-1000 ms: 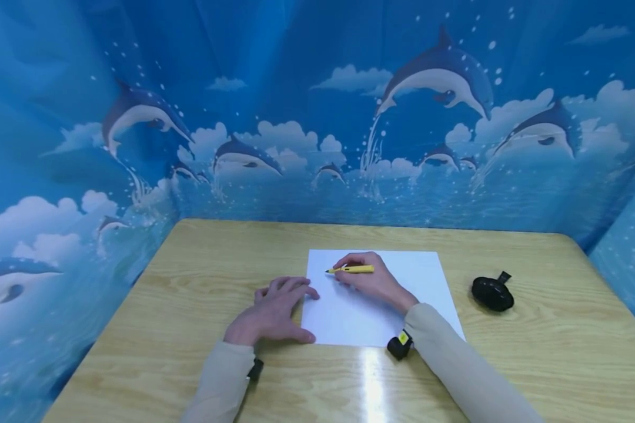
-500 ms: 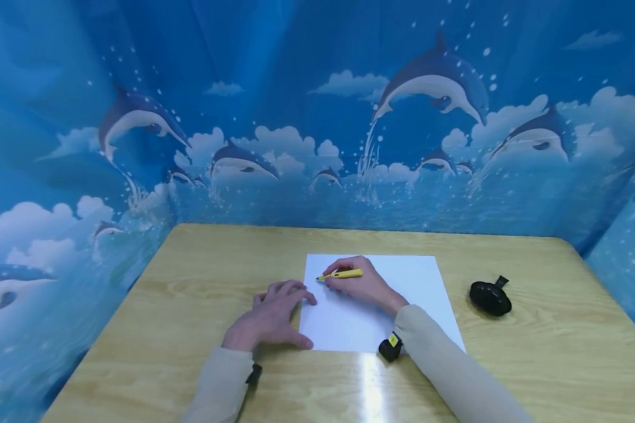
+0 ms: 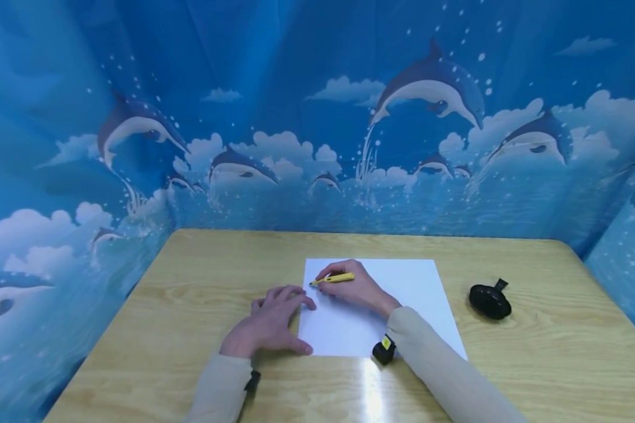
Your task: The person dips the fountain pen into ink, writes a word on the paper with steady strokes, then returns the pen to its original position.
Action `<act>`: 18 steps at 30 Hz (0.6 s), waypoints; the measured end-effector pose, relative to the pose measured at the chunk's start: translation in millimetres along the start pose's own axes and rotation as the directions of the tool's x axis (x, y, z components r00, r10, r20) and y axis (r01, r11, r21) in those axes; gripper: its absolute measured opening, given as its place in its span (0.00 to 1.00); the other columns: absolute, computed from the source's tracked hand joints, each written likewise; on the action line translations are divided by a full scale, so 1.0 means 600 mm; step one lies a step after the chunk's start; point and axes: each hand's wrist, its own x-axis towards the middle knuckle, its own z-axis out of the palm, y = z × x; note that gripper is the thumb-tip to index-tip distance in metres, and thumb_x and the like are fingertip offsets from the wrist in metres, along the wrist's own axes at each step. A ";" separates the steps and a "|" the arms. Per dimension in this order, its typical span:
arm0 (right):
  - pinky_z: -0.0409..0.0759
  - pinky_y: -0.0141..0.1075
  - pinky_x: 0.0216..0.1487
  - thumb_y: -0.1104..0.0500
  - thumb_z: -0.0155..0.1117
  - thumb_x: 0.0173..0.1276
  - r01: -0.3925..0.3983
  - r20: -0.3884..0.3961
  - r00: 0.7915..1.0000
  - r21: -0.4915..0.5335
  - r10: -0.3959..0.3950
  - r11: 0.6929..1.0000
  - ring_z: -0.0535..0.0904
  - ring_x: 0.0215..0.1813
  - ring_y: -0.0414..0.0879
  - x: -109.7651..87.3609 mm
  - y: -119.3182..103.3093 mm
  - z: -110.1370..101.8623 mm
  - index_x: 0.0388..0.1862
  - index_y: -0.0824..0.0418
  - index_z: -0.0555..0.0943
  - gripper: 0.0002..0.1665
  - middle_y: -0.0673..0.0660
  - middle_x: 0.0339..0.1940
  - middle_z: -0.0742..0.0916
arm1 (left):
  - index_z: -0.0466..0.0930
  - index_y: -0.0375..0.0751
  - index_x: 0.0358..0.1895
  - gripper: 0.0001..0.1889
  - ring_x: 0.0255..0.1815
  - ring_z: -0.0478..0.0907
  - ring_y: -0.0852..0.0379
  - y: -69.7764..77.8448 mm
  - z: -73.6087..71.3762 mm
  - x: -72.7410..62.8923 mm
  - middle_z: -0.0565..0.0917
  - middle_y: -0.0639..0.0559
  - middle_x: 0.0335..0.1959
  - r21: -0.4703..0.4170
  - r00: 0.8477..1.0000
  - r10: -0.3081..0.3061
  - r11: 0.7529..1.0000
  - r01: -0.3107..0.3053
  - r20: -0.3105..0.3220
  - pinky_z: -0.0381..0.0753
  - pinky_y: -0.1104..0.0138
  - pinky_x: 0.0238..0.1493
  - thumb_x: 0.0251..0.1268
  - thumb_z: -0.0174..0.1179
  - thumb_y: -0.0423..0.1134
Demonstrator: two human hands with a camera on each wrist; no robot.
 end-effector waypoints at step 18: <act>0.81 0.38 0.54 0.57 0.68 0.69 0.015 0.009 1.000 -0.092 -0.014 0.996 0.85 0.46 0.39 0.004 -0.003 0.002 0.45 0.51 0.90 0.09 0.47 0.43 0.92 | 0.76 0.66 0.60 0.37 0.80 0.54 0.36 0.003 -0.002 0.000 0.65 0.53 0.77 -0.002 1.000 -0.008 1.000 0.008 0.009 0.57 0.27 0.69 0.43 0.79 0.63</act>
